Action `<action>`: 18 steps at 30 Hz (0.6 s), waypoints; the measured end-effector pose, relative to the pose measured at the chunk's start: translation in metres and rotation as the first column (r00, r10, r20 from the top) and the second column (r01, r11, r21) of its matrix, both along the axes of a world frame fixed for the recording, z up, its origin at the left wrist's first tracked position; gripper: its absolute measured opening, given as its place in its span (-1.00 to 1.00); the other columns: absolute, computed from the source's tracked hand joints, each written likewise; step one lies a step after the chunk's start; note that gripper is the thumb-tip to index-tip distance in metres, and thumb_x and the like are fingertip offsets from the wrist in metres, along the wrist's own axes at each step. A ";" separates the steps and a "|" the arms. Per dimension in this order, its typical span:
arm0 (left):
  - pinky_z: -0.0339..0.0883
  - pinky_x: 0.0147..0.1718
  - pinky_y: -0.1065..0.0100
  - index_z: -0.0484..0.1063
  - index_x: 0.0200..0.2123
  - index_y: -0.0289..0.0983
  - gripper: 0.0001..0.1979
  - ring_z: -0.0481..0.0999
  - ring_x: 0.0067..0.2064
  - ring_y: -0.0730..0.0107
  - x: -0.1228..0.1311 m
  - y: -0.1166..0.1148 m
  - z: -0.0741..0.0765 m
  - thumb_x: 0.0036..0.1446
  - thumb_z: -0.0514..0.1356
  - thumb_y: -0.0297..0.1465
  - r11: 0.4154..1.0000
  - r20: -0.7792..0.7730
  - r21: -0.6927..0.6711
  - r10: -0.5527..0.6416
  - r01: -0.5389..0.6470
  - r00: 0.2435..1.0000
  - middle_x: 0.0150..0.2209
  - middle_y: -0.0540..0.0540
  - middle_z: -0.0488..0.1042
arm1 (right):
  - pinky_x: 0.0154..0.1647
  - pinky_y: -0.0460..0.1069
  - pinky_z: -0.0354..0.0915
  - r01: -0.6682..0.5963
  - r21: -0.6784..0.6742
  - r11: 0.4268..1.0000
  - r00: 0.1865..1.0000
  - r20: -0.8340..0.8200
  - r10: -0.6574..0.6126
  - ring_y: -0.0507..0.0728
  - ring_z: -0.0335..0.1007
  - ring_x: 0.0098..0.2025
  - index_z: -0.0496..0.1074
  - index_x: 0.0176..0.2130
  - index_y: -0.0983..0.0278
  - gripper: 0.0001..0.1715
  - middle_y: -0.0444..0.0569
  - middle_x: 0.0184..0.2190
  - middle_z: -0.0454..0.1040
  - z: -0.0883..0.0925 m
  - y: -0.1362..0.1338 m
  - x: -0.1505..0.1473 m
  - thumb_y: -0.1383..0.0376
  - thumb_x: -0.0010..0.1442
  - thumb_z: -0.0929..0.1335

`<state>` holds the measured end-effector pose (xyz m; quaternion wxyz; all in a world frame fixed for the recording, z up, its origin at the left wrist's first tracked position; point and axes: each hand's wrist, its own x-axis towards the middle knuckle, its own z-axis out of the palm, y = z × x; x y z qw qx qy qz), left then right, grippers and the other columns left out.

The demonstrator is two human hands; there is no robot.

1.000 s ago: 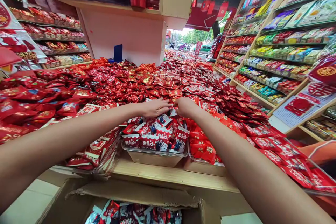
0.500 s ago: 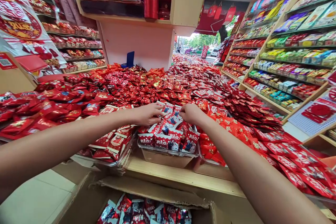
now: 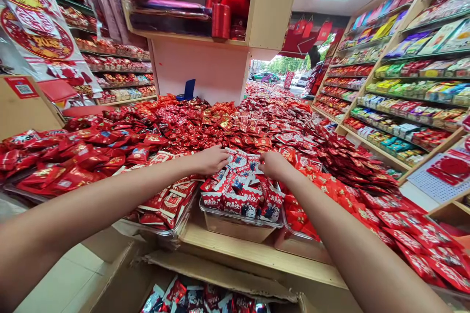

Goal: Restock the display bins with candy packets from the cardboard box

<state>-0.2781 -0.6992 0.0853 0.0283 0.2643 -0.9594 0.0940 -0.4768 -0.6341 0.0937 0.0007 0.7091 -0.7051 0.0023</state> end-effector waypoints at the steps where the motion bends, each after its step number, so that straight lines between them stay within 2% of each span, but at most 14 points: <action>1: 0.11 -0.10 0.23 0.42 -0.34 -0.31 -0.71 0.34 -0.20 0.27 0.000 0.000 -0.001 0.18 -0.08 -0.36 1.000 -0.004 -0.009 0.024 -0.024 1.000 -0.27 -0.16 0.45 | -0.29 -0.06 0.19 -0.004 -0.004 1.000 1.000 -0.010 0.004 0.16 0.39 -0.20 0.45 -0.18 0.33 -0.69 0.07 -0.23 0.50 -0.002 -0.003 0.000 0.33 0.05 0.27; 4: 0.16 -0.19 0.14 0.42 -0.31 -0.28 -0.71 0.29 -0.13 0.15 -0.001 0.004 -0.005 0.17 -0.07 -0.32 0.994 -0.033 -0.027 0.101 -0.102 0.994 -0.18 -0.20 0.42 | -0.28 -0.08 0.19 -0.032 0.014 0.999 0.999 -0.026 0.032 0.16 0.40 -0.20 0.46 -0.19 0.32 -0.70 0.06 -0.25 0.51 -0.010 -0.013 0.005 0.33 0.05 0.28; 7: 0.18 -0.23 0.14 0.43 -0.32 -0.26 -0.75 0.27 -0.11 0.10 0.000 0.006 -0.005 0.13 -0.02 -0.33 0.992 -0.051 -0.015 0.123 -0.124 0.991 -0.18 -0.21 0.42 | -0.30 -0.06 0.19 -0.027 0.005 1.000 0.999 -0.029 0.028 0.17 0.40 -0.24 0.48 -0.25 0.35 -0.73 0.10 -0.30 0.51 -0.013 -0.017 0.010 0.31 0.07 0.27; 12: 0.17 -0.17 0.21 0.45 -0.34 -0.27 -0.79 0.33 -0.13 0.18 0.013 0.010 0.005 0.08 0.03 -0.40 0.998 -0.118 0.034 0.062 -0.058 0.991 -0.22 -0.18 0.45 | -0.34 -0.04 0.19 -0.010 -0.011 1.000 0.999 0.040 0.010 0.16 0.40 -0.30 0.48 -0.30 0.35 -0.74 0.09 -0.33 0.52 0.000 -0.008 0.008 0.30 0.08 0.25; 15: 0.21 -0.23 0.32 0.45 -0.30 -0.27 -0.80 0.40 -0.20 0.25 0.015 0.016 0.009 0.05 0.06 -0.41 0.995 -0.144 0.097 0.021 -0.007 0.989 -0.27 -0.13 0.49 | -0.36 -0.07 0.20 -0.047 0.033 0.998 0.991 0.126 0.042 0.10 0.40 -0.36 0.49 -0.35 0.29 -0.76 -0.02 -0.41 0.53 0.004 0.000 0.014 0.24 0.08 0.27; 18: 0.23 -0.32 0.38 0.44 -0.22 -0.25 -0.77 0.44 -0.24 0.29 0.008 0.021 0.006 0.05 0.08 -0.37 0.986 -0.160 0.168 0.017 0.011 0.987 -0.28 -0.09 0.51 | -0.41 -0.09 0.21 -0.045 0.082 0.996 0.979 0.201 0.027 0.07 0.38 -0.43 0.49 -0.35 0.28 -0.80 -0.08 -0.51 0.51 0.001 0.003 0.022 0.23 0.02 0.33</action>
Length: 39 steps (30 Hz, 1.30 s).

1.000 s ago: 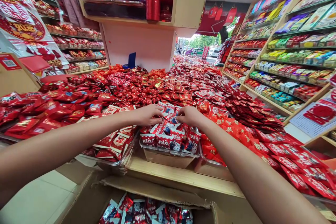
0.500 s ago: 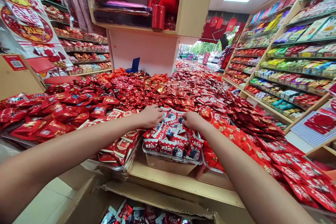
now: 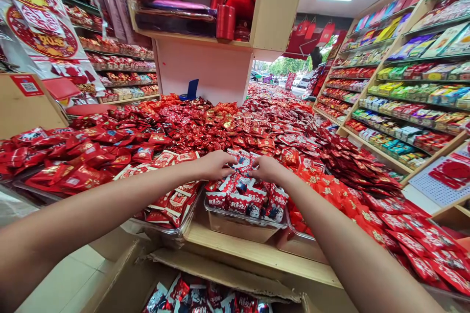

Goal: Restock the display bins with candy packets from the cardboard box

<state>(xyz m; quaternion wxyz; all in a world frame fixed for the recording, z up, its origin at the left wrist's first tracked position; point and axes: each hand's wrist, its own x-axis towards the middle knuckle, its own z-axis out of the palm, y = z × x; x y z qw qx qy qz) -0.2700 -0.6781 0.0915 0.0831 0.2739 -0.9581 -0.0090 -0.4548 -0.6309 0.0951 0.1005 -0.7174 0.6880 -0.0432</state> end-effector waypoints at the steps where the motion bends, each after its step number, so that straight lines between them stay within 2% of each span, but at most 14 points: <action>1: 0.24 -0.33 0.38 0.43 -0.20 -0.25 -0.75 0.45 -0.24 0.27 -0.003 0.001 -0.002 0.04 0.11 -0.33 1.000 -0.003 0.021 0.005 -0.005 1.000 -0.27 -0.09 0.51 | -0.42 -0.10 0.21 0.014 0.007 1.000 1.000 0.020 -0.014 0.06 0.38 -0.44 0.48 -0.33 0.30 -0.79 -0.08 -0.53 0.50 -0.002 0.000 0.002 0.25 0.00 0.34; 3: 0.25 -0.31 0.36 0.42 -0.16 -0.28 -0.67 0.45 -0.20 0.22 -0.010 0.001 -0.005 -0.02 0.18 -0.28 0.998 -0.007 0.059 0.024 -0.023 1.000 -0.24 -0.13 0.51 | -0.46 -0.10 0.20 0.049 0.005 0.999 0.997 0.057 -0.049 0.06 0.36 -0.46 0.46 -0.27 0.34 -0.74 -0.07 -0.55 0.48 -0.005 0.001 0.003 0.29 -0.03 0.36; 6: 0.27 -0.31 0.37 0.39 -0.11 -0.29 -0.54 0.45 -0.19 0.20 -0.017 -0.001 -0.007 -0.15 0.28 -0.31 0.991 -0.016 0.124 0.062 -0.060 0.998 -0.20 -0.14 0.50 | -0.51 -0.11 0.17 0.098 -0.014 0.995 0.989 0.113 -0.096 0.04 0.32 -0.49 0.44 -0.21 0.39 -0.66 -0.08 -0.55 0.45 -0.007 0.002 -0.004 0.36 -0.07 0.37; 10: 0.28 -0.42 0.46 0.43 -0.18 -0.30 -0.66 0.48 -0.36 0.37 -0.024 -0.007 -0.002 -0.12 0.23 -0.47 0.972 -0.049 0.212 0.110 -0.097 0.993 -0.36 -0.05 0.53 | -0.54 -0.12 0.15 0.205 -0.074 0.976 0.960 0.211 -0.186 -0.01 0.26 -0.55 0.29 -0.06 0.43 -0.53 -0.13 -0.56 0.40 -0.004 0.007 -0.018 0.40 -0.02 0.32; 12: 0.28 -0.40 0.46 0.44 -0.21 -0.32 -0.72 0.47 -0.34 0.39 -0.027 -0.012 0.004 -0.06 0.14 -0.53 0.972 -0.090 0.216 0.117 -0.095 0.989 -0.33 -0.07 0.53 | -0.54 -0.12 0.14 0.264 -0.107 0.959 0.938 0.259 -0.230 -0.02 0.23 -0.58 0.22 -0.02 0.43 -0.51 -0.14 -0.56 0.39 -0.001 0.008 -0.024 0.41 0.02 0.29; 14: 0.27 -0.36 0.45 0.46 -0.25 -0.34 -0.74 0.47 -0.29 0.37 -0.031 -0.018 0.011 -0.04 0.08 -0.58 0.977 -0.118 0.199 0.099 -0.074 0.988 -0.28 -0.11 0.52 | -0.56 -0.11 0.12 0.301 -0.121 0.946 0.922 0.291 -0.256 -0.03 0.20 -0.60 0.20 -0.02 0.42 -0.52 -0.16 -0.58 0.37 0.002 0.010 -0.028 0.41 0.02 0.28; 17: 0.25 -0.39 0.45 0.48 -0.33 -0.34 -0.72 0.45 -0.34 0.38 -0.037 -0.025 0.021 -0.10 0.07 -0.65 0.983 -0.102 0.181 0.027 -0.008 0.994 -0.36 -0.10 0.52 | -0.57 -0.11 0.11 0.312 -0.118 0.943 0.912 0.315 -0.263 -0.02 0.19 -0.62 0.22 -0.04 0.40 -0.52 -0.19 -0.61 0.34 0.002 0.010 -0.028 0.41 0.00 0.30; 23: 0.21 -0.43 0.46 0.45 -0.24 -0.30 -0.65 0.41 -0.37 0.43 -0.035 -0.031 0.035 -0.11 0.06 -0.66 0.985 -0.042 0.159 -0.058 0.064 0.997 -0.36 -0.05 0.50 | -0.54 -0.10 0.14 0.289 -0.130 0.948 0.920 0.312 -0.238 0.01 0.25 -0.55 0.22 -0.04 0.40 -0.50 -0.13 -0.56 0.39 -0.003 0.008 -0.026 0.40 -0.03 0.32; 28: 0.21 -0.42 0.48 0.46 -0.29 -0.27 -0.71 0.42 -0.36 0.44 -0.019 -0.040 0.027 -0.10 0.10 -0.62 0.983 -0.001 0.175 -0.049 0.048 0.999 -0.35 -0.01 0.50 | -0.53 -0.10 0.14 0.234 -0.125 0.964 0.936 0.296 -0.189 0.02 0.27 -0.54 0.23 -0.05 0.39 -0.52 -0.15 -0.58 0.37 -0.003 0.008 -0.021 0.38 -0.02 0.31; 31: 0.23 -0.42 0.49 0.45 -0.24 -0.27 -0.71 0.44 -0.36 0.44 -0.010 -0.043 0.020 -0.08 0.13 -0.60 0.984 -0.009 0.178 -0.013 0.015 1.000 -0.37 -0.01 0.51 | -0.52 -0.09 0.13 0.211 -0.126 0.969 0.951 0.256 -0.174 0.03 0.26 -0.54 0.25 -0.07 0.39 -0.53 -0.17 -0.61 0.34 -0.001 0.009 -0.013 0.39 -0.03 0.31; 35: 0.26 -0.33 0.50 0.40 -0.14 -0.29 -0.66 0.45 -0.26 0.41 0.001 -0.041 0.017 -0.04 0.10 -0.58 0.989 -0.062 0.144 0.041 -0.032 0.997 -0.24 -0.05 0.50 | -0.49 -0.08 0.12 0.218 -0.135 0.967 0.961 0.202 -0.188 0.04 0.26 -0.54 0.27 -0.06 0.39 -0.52 -0.15 -0.61 0.35 0.000 0.007 -0.007 0.39 -0.03 0.31; 39: 0.25 -0.22 0.46 0.39 -0.11 -0.29 -0.66 0.43 -0.16 0.38 0.008 -0.036 0.016 0.03 0.03 -0.57 0.995 -0.087 0.079 0.072 -0.066 0.994 -0.14 -0.07 0.47 | -0.45 -0.09 0.16 0.264 -0.157 0.952 0.955 0.182 -0.235 0.05 0.32 -0.47 0.27 -0.06 0.39 -0.52 -0.07 -0.50 0.43 -0.002 -0.007 -0.004 0.35 -0.02 0.31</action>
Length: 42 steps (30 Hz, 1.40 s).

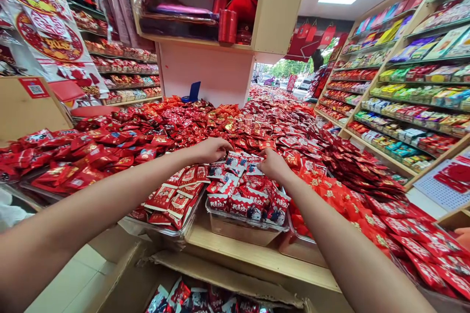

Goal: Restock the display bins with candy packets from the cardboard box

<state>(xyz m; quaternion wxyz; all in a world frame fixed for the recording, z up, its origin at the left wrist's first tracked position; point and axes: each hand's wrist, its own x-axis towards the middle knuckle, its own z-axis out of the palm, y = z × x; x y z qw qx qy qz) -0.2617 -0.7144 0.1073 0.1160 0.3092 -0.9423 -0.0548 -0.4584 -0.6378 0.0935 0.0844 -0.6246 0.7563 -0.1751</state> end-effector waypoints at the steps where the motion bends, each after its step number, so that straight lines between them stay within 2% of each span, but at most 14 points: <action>1: 0.25 -0.20 0.43 0.40 -0.13 -0.27 -0.68 0.42 -0.15 0.36 0.001 0.001 -0.001 0.04 0.04 -0.54 1.000 0.012 -0.019 0.000 0.001 1.000 -0.14 -0.07 0.47 | -0.44 -0.09 0.17 0.015 -0.008 1.000 1.000 -0.005 -0.015 0.06 0.33 -0.45 0.26 -0.06 0.39 -0.52 -0.05 -0.47 0.44 -0.001 -0.006 0.001 0.34 -0.02 0.31; 5: 0.14 -0.07 0.16 0.43 -0.17 -0.19 -0.73 0.27 -0.01 0.13 -0.003 0.001 -0.011 0.01 0.13 -0.35 0.994 0.090 -0.110 0.004 0.006 0.996 -0.09 -0.09 0.44 | -0.39 -0.07 0.20 0.057 -0.039 0.998 0.997 -0.049 -0.059 0.11 0.37 -0.33 0.29 -0.09 0.41 -0.54 0.06 -0.35 0.47 -0.006 -0.030 0.009 0.32 -0.03 0.32; 8: 0.04 -0.08 -0.07 0.42 -0.17 -0.14 -0.71 0.16 0.04 -0.04 -0.009 -0.002 -0.021 0.00 0.13 -0.25 0.987 0.137 -0.158 0.040 -0.018 0.990 -0.09 -0.12 0.44 | -0.33 -0.06 0.20 0.028 -0.039 0.999 0.994 -0.107 -0.032 0.16 0.37 -0.24 0.40 -0.24 0.37 -0.70 0.10 -0.30 0.47 -0.008 -0.040 0.014 0.32 -0.05 0.33; 11: 0.03 -0.11 -0.12 0.42 -0.19 -0.14 -0.74 0.16 0.03 -0.07 -0.014 -0.004 -0.027 0.04 0.09 -0.26 0.983 0.161 -0.173 0.084 -0.056 0.983 -0.14 -0.15 0.46 | -0.30 -0.06 0.20 -0.017 -0.027 0.999 0.987 -0.163 0.013 0.17 0.38 -0.22 0.43 -0.30 0.35 -0.76 0.09 -0.29 0.48 -0.009 -0.040 0.016 0.30 -0.04 0.32; 16: 0.10 -0.11 0.02 0.38 -0.14 -0.17 -0.71 0.18 0.02 0.01 -0.004 0.003 -0.016 0.06 0.05 -0.29 0.977 0.144 -0.202 0.093 -0.062 0.985 -0.03 -0.18 0.35 | -0.28 -0.04 0.20 -0.075 -0.036 0.997 0.971 -0.232 0.065 0.18 0.37 -0.22 0.38 -0.18 0.39 -0.64 0.13 -0.24 0.47 -0.008 -0.028 0.014 0.25 0.02 0.29; 20: 0.20 -0.20 0.20 0.44 -0.26 -0.24 -0.68 0.35 -0.17 0.13 0.016 0.017 -0.003 0.00 0.10 -0.17 0.986 0.218 -0.167 0.040 -0.003 0.975 -0.23 -0.19 0.44 | -0.25 -0.04 0.18 -0.155 -0.045 0.987 0.954 -0.266 0.138 0.17 0.37 -0.21 0.40 -0.22 0.37 -0.70 0.12 -0.24 0.48 -0.003 -0.014 0.018 0.27 0.05 0.27; 23: 0.24 -0.28 0.22 0.44 -0.36 -0.25 -0.61 0.37 -0.22 0.08 0.023 0.026 0.001 -0.16 0.20 -0.06 0.992 0.303 -0.126 0.018 0.021 0.953 -0.35 -0.17 0.47 | -0.28 -0.06 0.17 -0.202 -0.036 0.979 0.943 -0.277 0.185 0.16 0.38 -0.23 0.43 -0.29 0.33 -0.77 0.08 -0.28 0.49 0.000 -0.005 0.022 0.27 0.05 0.27; 26: 0.25 -0.34 0.24 0.42 -0.34 -0.26 -0.58 0.36 -0.21 0.04 0.022 0.029 0.001 -0.22 0.23 -0.08 0.994 0.348 -0.110 0.023 0.016 0.937 -0.35 -0.18 0.48 | -0.31 -0.06 0.18 -0.219 -0.032 0.975 0.938 -0.280 0.202 0.14 0.39 -0.26 0.43 -0.31 0.32 -0.78 0.05 -0.31 0.50 0.000 0.001 0.022 0.28 0.04 0.28; 29: 0.25 -0.38 0.31 0.39 -0.25 -0.26 -0.53 0.39 -0.23 0.11 0.018 0.028 0.002 -0.24 0.25 -0.12 0.995 0.365 -0.096 0.021 0.015 0.931 -0.30 -0.17 0.48 | -0.34 -0.06 0.19 -0.227 -0.027 0.974 0.936 -0.281 0.211 0.14 0.39 -0.29 0.44 -0.31 0.32 -0.78 0.04 -0.34 0.50 0.002 0.008 0.017 0.28 0.04 0.28; 32: 0.23 -0.43 0.40 0.39 -0.21 -0.23 -0.62 0.43 -0.29 0.23 0.018 0.029 0.005 -0.16 0.21 -0.24 0.996 0.367 -0.080 -0.002 0.033 0.930 -0.28 -0.11 0.49 | -0.31 -0.06 0.20 -0.226 -0.028 0.974 0.937 -0.279 0.209 0.15 0.40 -0.27 0.44 -0.30 0.33 -0.76 0.05 -0.31 0.51 0.005 0.016 0.009 0.28 0.04 0.28; 35: 0.19 -0.49 0.45 0.45 -0.28 -0.19 -0.76 0.44 -0.38 0.35 0.021 0.032 0.008 -0.09 0.12 -0.40 0.995 0.366 -0.079 -0.032 0.065 0.930 -0.36 -0.03 0.52 | -0.30 -0.08 0.21 -0.229 -0.022 0.973 0.941 -0.263 0.216 0.13 0.40 -0.27 0.44 -0.29 0.33 -0.76 0.03 -0.30 0.51 0.007 0.023 0.002 0.28 0.04 0.28; 38: 0.17 -0.50 0.43 0.47 -0.36 -0.20 -0.78 0.45 -0.41 0.35 0.024 0.034 0.009 -0.03 0.04 -0.46 0.988 0.328 -0.144 -0.010 0.060 0.945 -0.42 -0.04 0.52 | -0.32 -0.09 0.22 -0.238 -0.012 0.971 0.942 -0.247 0.227 0.11 0.41 -0.28 0.44 -0.30 0.32 -0.77 0.01 -0.32 0.52 0.009 0.028 -0.001 0.28 0.04 0.28; 42: 0.17 -0.49 0.40 0.45 -0.35 -0.21 -0.77 0.47 -0.36 0.27 0.030 0.033 0.015 0.05 -0.01 -0.40 0.967 0.220 -0.254 0.055 0.003 0.974 -0.38 -0.08 0.52 | -0.34 -0.09 0.22 -0.230 -0.003 0.973 0.946 -0.237 0.223 0.11 0.41 -0.30 0.44 -0.30 0.31 -0.78 0.01 -0.33 0.52 0.011 0.032 -0.004 0.28 0.04 0.28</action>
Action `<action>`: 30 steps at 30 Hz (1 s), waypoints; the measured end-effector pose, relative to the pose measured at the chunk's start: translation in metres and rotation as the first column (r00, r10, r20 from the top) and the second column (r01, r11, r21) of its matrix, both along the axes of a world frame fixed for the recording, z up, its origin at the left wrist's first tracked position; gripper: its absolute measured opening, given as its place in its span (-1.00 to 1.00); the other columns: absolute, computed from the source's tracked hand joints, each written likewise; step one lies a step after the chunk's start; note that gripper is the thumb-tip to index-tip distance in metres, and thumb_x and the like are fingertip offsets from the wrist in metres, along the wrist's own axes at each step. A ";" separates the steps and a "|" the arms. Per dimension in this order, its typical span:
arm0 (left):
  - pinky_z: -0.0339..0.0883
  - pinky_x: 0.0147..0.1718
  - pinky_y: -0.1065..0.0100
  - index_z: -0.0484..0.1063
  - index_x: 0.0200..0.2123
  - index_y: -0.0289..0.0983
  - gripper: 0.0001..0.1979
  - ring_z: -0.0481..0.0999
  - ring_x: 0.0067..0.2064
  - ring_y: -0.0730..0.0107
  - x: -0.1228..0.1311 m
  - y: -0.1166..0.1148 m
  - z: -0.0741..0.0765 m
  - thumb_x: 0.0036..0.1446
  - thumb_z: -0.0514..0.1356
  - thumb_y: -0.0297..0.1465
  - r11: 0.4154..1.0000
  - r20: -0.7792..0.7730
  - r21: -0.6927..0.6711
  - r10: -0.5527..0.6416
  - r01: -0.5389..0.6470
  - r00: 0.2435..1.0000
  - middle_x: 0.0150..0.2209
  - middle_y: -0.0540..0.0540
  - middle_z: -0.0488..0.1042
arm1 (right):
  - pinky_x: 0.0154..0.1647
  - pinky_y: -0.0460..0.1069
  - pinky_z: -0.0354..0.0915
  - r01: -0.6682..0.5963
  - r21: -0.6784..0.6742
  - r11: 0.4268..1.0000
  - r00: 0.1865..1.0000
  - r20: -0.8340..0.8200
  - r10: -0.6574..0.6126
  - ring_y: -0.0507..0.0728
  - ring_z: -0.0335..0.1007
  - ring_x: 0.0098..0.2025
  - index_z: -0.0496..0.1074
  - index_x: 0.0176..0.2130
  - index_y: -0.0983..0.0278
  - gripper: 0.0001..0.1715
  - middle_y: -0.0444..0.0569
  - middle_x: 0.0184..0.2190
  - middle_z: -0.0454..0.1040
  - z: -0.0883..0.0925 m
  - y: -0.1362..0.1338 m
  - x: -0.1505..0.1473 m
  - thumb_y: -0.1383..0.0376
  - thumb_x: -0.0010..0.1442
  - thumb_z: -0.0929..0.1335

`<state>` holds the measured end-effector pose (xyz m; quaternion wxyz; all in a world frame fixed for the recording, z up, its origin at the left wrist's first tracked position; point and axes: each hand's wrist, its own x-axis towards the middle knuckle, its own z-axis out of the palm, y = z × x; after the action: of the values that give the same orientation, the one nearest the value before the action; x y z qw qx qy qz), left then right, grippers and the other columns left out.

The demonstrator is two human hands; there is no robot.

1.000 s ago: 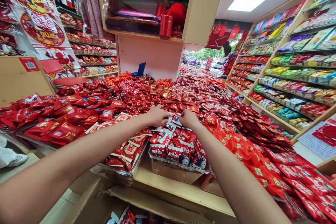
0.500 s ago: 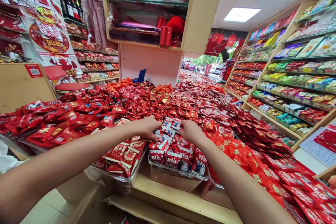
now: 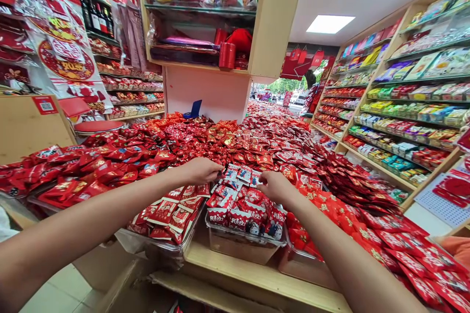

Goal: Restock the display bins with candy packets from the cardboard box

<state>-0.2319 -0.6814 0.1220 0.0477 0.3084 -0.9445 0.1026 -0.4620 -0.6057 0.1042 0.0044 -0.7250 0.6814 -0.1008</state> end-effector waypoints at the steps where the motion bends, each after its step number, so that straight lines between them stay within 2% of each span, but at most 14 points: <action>1: 0.17 -0.49 0.39 0.45 -0.36 -0.22 -0.76 0.47 -0.37 0.26 0.001 -0.001 0.002 0.07 -0.02 -0.38 1.000 -0.030 -0.022 0.012 -0.013 0.999 -0.39 -0.09 0.52 | -0.34 -0.09 0.22 0.003 0.001 1.000 1.000 -0.001 -0.003 0.10 0.41 -0.30 0.45 -0.30 0.31 -0.78 0.00 -0.33 0.52 0.001 0.001 -0.001 0.29 0.05 0.27; 3: 0.19 -0.49 0.39 0.44 -0.35 -0.24 -0.73 0.48 -0.37 0.26 0.001 -0.004 0.007 0.10 -0.05 -0.36 0.997 -0.095 -0.064 0.034 -0.041 0.995 -0.39 -0.10 0.52 | -0.33 -0.09 0.22 0.010 -0.001 1.000 1.000 -0.009 -0.010 0.10 0.41 -0.30 0.44 -0.30 0.30 -0.78 -0.01 -0.34 0.52 0.002 0.001 -0.003 0.29 0.05 0.27; 7: 0.25 -0.36 0.36 0.37 -0.15 -0.28 -0.68 0.48 -0.28 0.27 -0.015 -0.012 0.007 0.17 -0.13 -0.42 0.988 -0.208 -0.137 0.035 -0.065 0.977 -0.28 -0.16 0.51 | -0.34 -0.08 0.21 0.027 -0.015 1.000 0.999 -0.040 -0.028 0.11 0.41 -0.29 0.44 -0.30 0.31 -0.77 0.02 -0.33 0.51 0.002 -0.005 -0.002 0.28 0.07 0.26; 9: 0.26 -0.33 0.34 0.35 -0.12 -0.30 -0.70 0.48 -0.24 0.26 -0.030 -0.016 0.001 0.17 -0.10 -0.45 0.987 -0.217 -0.153 0.016 -0.051 0.976 -0.24 -0.18 0.50 | -0.33 -0.07 0.21 0.039 -0.024 0.999 0.997 -0.064 -0.040 0.14 0.40 -0.28 0.45 -0.28 0.33 -0.76 0.05 -0.32 0.51 0.000 -0.011 0.001 0.28 0.07 0.26; 13: 0.29 -0.35 0.33 0.43 -0.30 -0.34 -0.79 0.49 -0.30 0.23 -0.053 -0.020 -0.019 0.07 0.01 -0.54 0.992 -0.144 -0.120 -0.040 0.023 0.989 -0.33 -0.21 0.51 | -0.23 -0.05 0.20 0.039 -0.025 0.999 0.993 -0.114 -0.042 0.19 0.38 -0.17 0.42 -0.18 0.35 -0.67 0.11 -0.22 0.49 -0.009 -0.027 0.005 0.29 0.03 0.30; 16: 0.30 -0.31 0.34 0.45 -0.38 -0.33 -0.85 0.48 -0.28 0.23 -0.058 -0.021 -0.031 0.04 0.07 -0.50 0.993 -0.094 -0.069 -0.102 0.096 0.990 -0.35 -0.18 0.51 | -0.16 -0.06 0.18 0.017 -0.014 1.000 0.989 -0.145 -0.019 0.19 0.34 -0.09 0.40 -0.13 0.32 -0.61 0.09 -0.14 0.45 -0.017 -0.037 0.005 0.30 -0.01 0.33; 20: 0.28 -0.26 0.41 0.47 -0.36 -0.29 -0.88 0.46 -0.23 0.30 -0.057 -0.027 -0.040 -0.01 0.16 -0.44 0.988 -0.070 -0.002 -0.154 0.154 0.986 -0.27 -0.11 0.49 | -0.21 -0.06 0.19 -0.007 0.017 1.000 0.985 -0.170 0.010 0.17 0.36 -0.15 0.43 -0.19 0.27 -0.67 0.04 -0.21 0.49 -0.027 -0.045 0.005 0.29 -0.03 0.32; 24: 0.26 -0.26 0.42 0.45 -0.29 -0.29 -0.81 0.44 -0.20 0.29 -0.060 -0.035 -0.040 -0.05 0.20 -0.45 0.991 -0.076 0.040 -0.128 0.131 0.989 -0.25 -0.10 0.49 | -0.25 -0.08 0.19 -0.032 0.044 0.999 0.984 -0.172 0.039 0.14 0.38 -0.20 0.45 -0.22 0.25 -0.71 -0.01 -0.27 0.50 -0.025 -0.046 0.003 0.30 -0.02 0.31; 27: 0.26 -0.31 0.42 0.44 -0.28 -0.29 -0.79 0.45 -0.24 0.29 -0.061 -0.036 -0.036 -0.03 0.20 -0.35 0.991 -0.087 0.068 -0.109 0.115 0.990 -0.28 -0.09 0.50 | -0.31 -0.08 0.19 -0.005 0.065 0.998 0.986 -0.165 0.016 0.14 0.39 -0.25 0.45 -0.22 0.29 -0.72 0.02 -0.30 0.51 -0.016 -0.040 -0.002 0.31 0.02 0.28; 30: 0.26 -0.28 0.42 0.41 -0.18 -0.29 -0.72 0.45 -0.21 0.30 -0.059 -0.035 -0.032 0.04 0.14 -0.31 0.989 -0.109 0.087 -0.113 0.123 0.988 -0.22 -0.10 0.49 | -0.42 -0.06 0.17 0.007 0.126 0.992 0.988 -0.152 0.012 0.14 0.39 -0.36 0.47 -0.33 0.31 -0.74 0.03 -0.40 0.51 -0.007 -0.030 -0.004 0.22 0.05 0.28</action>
<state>-0.2907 -0.7164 0.0897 0.0884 0.2588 -0.9611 0.0390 -0.4657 -0.6354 0.0968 -0.0021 -0.7297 0.6837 -0.0018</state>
